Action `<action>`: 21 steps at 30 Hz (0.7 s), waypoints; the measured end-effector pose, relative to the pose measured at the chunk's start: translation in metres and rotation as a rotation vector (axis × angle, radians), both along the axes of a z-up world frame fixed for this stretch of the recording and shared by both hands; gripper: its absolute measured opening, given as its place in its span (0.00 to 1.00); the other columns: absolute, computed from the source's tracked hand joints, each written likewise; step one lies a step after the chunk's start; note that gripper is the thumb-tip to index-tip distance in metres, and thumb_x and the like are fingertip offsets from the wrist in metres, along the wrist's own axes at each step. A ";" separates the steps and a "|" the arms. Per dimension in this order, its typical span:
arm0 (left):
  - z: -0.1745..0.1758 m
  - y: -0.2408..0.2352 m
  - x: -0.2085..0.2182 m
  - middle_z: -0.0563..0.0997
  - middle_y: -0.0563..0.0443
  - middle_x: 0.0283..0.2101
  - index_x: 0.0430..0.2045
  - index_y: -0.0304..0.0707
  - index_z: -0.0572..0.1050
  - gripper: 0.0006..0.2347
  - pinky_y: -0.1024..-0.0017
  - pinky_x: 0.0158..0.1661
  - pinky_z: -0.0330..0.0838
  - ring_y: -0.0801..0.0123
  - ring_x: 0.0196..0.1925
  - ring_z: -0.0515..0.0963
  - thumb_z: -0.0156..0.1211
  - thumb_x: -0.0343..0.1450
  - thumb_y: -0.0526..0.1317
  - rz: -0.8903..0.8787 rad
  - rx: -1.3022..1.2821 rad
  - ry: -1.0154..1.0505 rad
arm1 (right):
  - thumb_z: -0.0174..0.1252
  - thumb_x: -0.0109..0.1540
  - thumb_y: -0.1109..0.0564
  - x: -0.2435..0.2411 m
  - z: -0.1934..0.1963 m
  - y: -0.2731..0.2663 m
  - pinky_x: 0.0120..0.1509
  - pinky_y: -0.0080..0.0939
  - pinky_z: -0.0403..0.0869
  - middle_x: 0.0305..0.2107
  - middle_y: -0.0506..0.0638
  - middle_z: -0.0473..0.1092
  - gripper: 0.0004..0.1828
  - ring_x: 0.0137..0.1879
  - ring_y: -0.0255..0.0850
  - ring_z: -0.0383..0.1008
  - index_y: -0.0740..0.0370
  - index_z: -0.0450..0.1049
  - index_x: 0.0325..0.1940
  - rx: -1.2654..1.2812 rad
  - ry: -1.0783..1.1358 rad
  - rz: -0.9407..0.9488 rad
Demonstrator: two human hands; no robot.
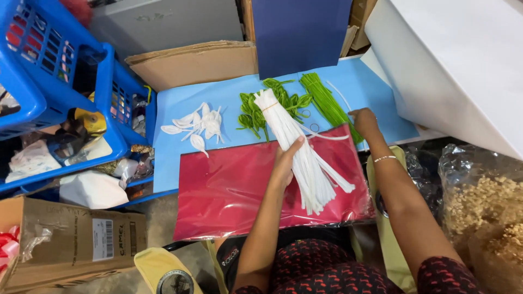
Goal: The person sits at a table and assembles small white petal-like pieces onto white plastic sticks. They repeatedly pick up a petal, slide it onto a stick, and set the assembled unit aside. The workspace contains piles of green and white components and a red plastic sheet.
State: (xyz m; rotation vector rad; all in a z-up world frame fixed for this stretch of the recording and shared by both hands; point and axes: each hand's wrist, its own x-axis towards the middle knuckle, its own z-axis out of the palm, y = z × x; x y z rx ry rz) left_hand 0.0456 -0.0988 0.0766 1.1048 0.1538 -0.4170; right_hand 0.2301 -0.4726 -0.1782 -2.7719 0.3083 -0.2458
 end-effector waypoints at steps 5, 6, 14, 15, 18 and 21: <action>0.013 -0.001 -0.003 0.72 0.38 0.49 0.58 0.30 0.61 0.34 0.60 0.49 0.72 0.57 0.52 0.72 0.66 0.65 0.55 -0.024 0.023 0.011 | 0.65 0.55 0.59 -0.031 0.022 0.014 0.39 0.51 0.79 0.32 0.52 0.71 0.10 0.40 0.54 0.78 0.50 0.79 0.41 -0.110 0.000 -0.072; 0.015 0.000 -0.005 0.72 0.37 0.51 0.60 0.31 0.60 0.36 0.59 0.51 0.71 0.56 0.55 0.72 0.64 0.66 0.57 -0.044 0.031 0.009 | 0.63 0.56 0.58 -0.032 0.022 0.012 0.38 0.52 0.79 0.30 0.52 0.73 0.07 0.38 0.54 0.79 0.53 0.79 0.39 -0.137 0.038 -0.125; -0.007 0.021 0.006 0.76 0.44 0.24 0.47 0.36 0.73 0.24 0.71 0.28 0.78 0.66 0.27 0.80 0.50 0.72 0.59 -0.180 -0.136 -0.228 | 0.50 0.60 0.66 -0.089 0.183 0.102 0.49 0.55 0.70 0.37 0.66 0.67 0.10 0.47 0.62 0.69 0.70 0.72 0.44 0.580 -0.487 -0.001; -0.007 0.023 0.000 0.76 0.44 0.23 0.45 0.35 0.74 0.23 0.71 0.27 0.78 0.66 0.25 0.79 0.52 0.72 0.58 -0.175 -0.142 -0.213 | 0.50 0.62 0.63 -0.104 0.202 0.121 0.51 0.46 0.70 0.38 0.64 0.69 0.11 0.48 0.52 0.69 0.65 0.74 0.45 0.771 -0.527 0.057; 0.019 0.021 -0.016 0.77 0.41 0.41 0.55 0.31 0.67 0.29 0.60 0.43 0.75 0.61 0.41 0.76 0.54 0.70 0.60 -0.126 -0.015 -0.168 | 0.48 0.66 0.48 -0.164 0.299 0.203 0.27 0.21 0.61 0.31 0.45 0.73 0.15 0.26 0.23 0.58 0.55 0.75 0.49 1.078 -0.311 0.256; -0.001 0.026 -0.007 0.78 0.46 0.30 0.48 0.38 0.71 0.26 0.70 0.34 0.78 0.68 0.31 0.79 0.51 0.71 0.62 -0.184 -0.040 -0.183 | 0.53 0.59 0.54 -0.190 0.300 0.228 0.52 0.46 0.69 0.44 0.64 0.73 0.21 0.47 0.46 0.67 0.73 0.73 0.51 1.100 -0.169 0.531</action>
